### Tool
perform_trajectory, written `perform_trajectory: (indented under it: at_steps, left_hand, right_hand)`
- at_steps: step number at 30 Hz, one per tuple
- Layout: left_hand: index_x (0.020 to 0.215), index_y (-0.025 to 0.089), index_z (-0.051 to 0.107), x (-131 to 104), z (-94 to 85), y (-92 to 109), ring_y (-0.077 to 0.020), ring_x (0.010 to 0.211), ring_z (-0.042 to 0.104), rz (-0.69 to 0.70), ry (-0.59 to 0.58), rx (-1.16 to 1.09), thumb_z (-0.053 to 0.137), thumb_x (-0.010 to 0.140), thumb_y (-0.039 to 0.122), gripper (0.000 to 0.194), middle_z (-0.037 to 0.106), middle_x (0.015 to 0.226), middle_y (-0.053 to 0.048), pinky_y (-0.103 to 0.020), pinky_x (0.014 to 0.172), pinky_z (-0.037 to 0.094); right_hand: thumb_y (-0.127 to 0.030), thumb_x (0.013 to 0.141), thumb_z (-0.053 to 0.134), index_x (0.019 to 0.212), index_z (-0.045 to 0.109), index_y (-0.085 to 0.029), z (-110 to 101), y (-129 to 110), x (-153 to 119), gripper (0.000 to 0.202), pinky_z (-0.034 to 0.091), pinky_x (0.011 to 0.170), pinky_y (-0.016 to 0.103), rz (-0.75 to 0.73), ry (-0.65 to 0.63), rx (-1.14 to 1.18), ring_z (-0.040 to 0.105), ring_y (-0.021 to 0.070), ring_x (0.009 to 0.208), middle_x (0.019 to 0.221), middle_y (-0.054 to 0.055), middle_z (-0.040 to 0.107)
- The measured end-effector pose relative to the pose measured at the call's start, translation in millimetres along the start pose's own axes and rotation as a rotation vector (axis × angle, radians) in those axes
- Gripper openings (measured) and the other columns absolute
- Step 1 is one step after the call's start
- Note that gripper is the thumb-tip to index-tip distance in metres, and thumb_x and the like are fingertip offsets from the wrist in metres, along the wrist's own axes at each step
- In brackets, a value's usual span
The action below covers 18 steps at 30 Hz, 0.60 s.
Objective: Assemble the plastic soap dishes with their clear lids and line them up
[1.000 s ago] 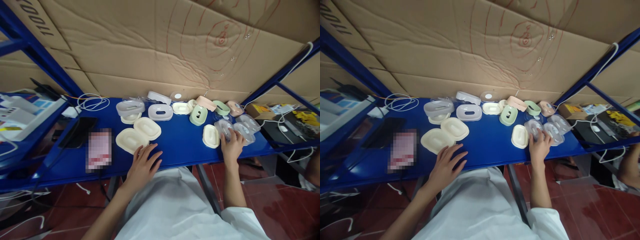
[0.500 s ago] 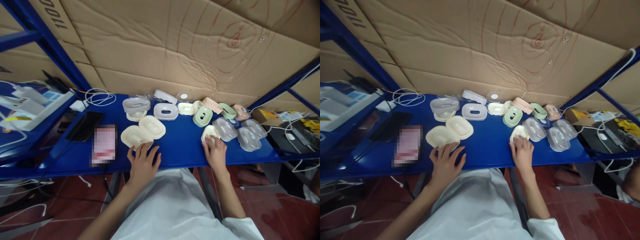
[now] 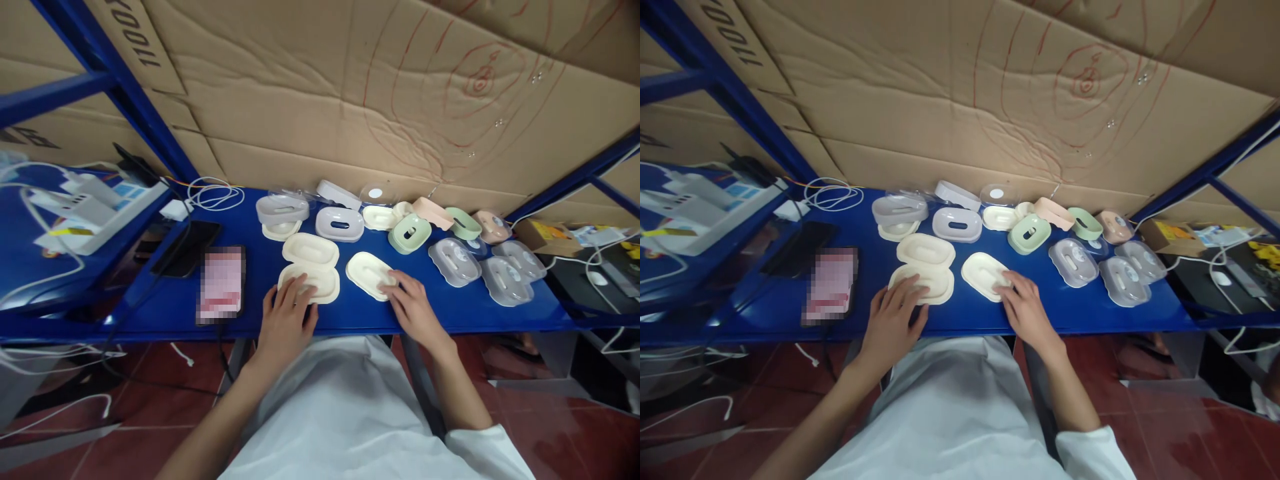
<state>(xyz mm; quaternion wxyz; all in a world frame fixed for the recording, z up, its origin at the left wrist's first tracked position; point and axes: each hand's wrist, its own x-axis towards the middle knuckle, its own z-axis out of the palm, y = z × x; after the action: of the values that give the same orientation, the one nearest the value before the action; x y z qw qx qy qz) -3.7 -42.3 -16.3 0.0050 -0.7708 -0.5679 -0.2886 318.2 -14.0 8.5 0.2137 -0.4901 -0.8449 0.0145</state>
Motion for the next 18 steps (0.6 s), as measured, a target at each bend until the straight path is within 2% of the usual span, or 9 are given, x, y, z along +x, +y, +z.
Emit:
perform_trajectory:
  at_steps: [4,6,9,11,14,16,18]
  left_hand:
    - [0.139,0.023,0.066,-3,0.7,5,-0.0394,0.148,0.053,0.01,0.054,0.023,0.054,0.1,0.014,0.041,0.056,0.16,-0.018,-0.071,0.126,0.022]
    - [0.143,0.025,0.063,-6,-0.5,7,-0.0363,0.151,0.051,0.074,0.047,-0.002,0.053,0.099,0.009,0.048,0.056,0.161,-0.016,-0.069,0.128,0.019]
    - [0.142,0.027,0.063,-7,-0.1,10,-0.0325,0.148,0.054,0.149,0.045,-0.035,0.054,0.099,0.008,0.048,0.059,0.157,-0.014,-0.065,0.129,0.02]
    - [0.138,0.026,0.065,-6,1.8,12,-0.0315,0.145,0.057,0.172,0.059,-0.036,0.056,0.1,0.01,0.042,0.063,0.153,-0.014,-0.064,0.13,0.021]
    - [0.136,0.026,0.066,-3,4.8,13,-0.0308,0.141,0.06,0.186,0.057,-0.026,0.058,0.102,0.013,0.038,0.067,0.149,-0.013,-0.062,0.13,0.021]
    - [0.138,0.026,0.066,-2,5.5,14,-0.0308,0.141,0.06,0.177,0.038,-0.016,0.057,0.102,0.014,0.039,0.067,0.149,-0.012,-0.062,0.13,0.021]
    - [0.14,0.026,0.065,-2,5.0,14,-0.0316,0.143,0.059,0.159,0.009,-0.004,0.057,0.103,0.016,0.04,0.064,0.152,-0.013,-0.063,0.13,0.02]
  right_hand:
    - [-0.024,0.109,0.044,0.148,0.061,-0.019,-10,48,42,0.043,0.04,0.118,0.054,0.045,0.075,-0.219,0.05,0.0331,0.148,0.159,0.016,0.056]
    - [-0.02,0.107,0.047,0.147,0.062,-0.015,-15,69,63,0.043,0.034,0.121,0.057,0.058,0.033,-0.327,0.055,0.0341,0.143,0.15,0.019,0.064]
    - [-0.023,0.108,0.05,0.136,0.07,-0.014,-19,76,77,0.035,0.034,0.118,0.055,0.035,-0.022,-0.347,0.067,0.0317,0.123,0.127,0.017,0.076]
    - [-0.031,0.111,0.051,0.134,0.071,-0.016,-18,59,76,0.034,0.038,0.115,0.05,-0.011,0.027,-0.291,0.069,0.0293,0.115,0.121,0.015,0.079]
    - [-0.04,0.112,0.052,0.137,0.071,-0.019,-8,11,68,0.038,0.042,0.108,0.044,-0.11,0.079,-0.197,0.071,0.0264,0.11,0.12,0.012,0.079]
    - [-0.043,0.112,0.053,0.142,0.068,-0.019,0,-21,66,0.041,0.045,0.108,0.043,-0.193,0.039,-0.153,0.072,0.0252,0.107,0.122,0.012,0.079]
    - [-0.046,0.111,0.054,0.151,0.061,-0.018,6,-39,65,0.049,0.044,0.114,0.044,-0.294,-0.027,-0.11,0.07,0.0263,0.12,0.136,0.013,0.074]
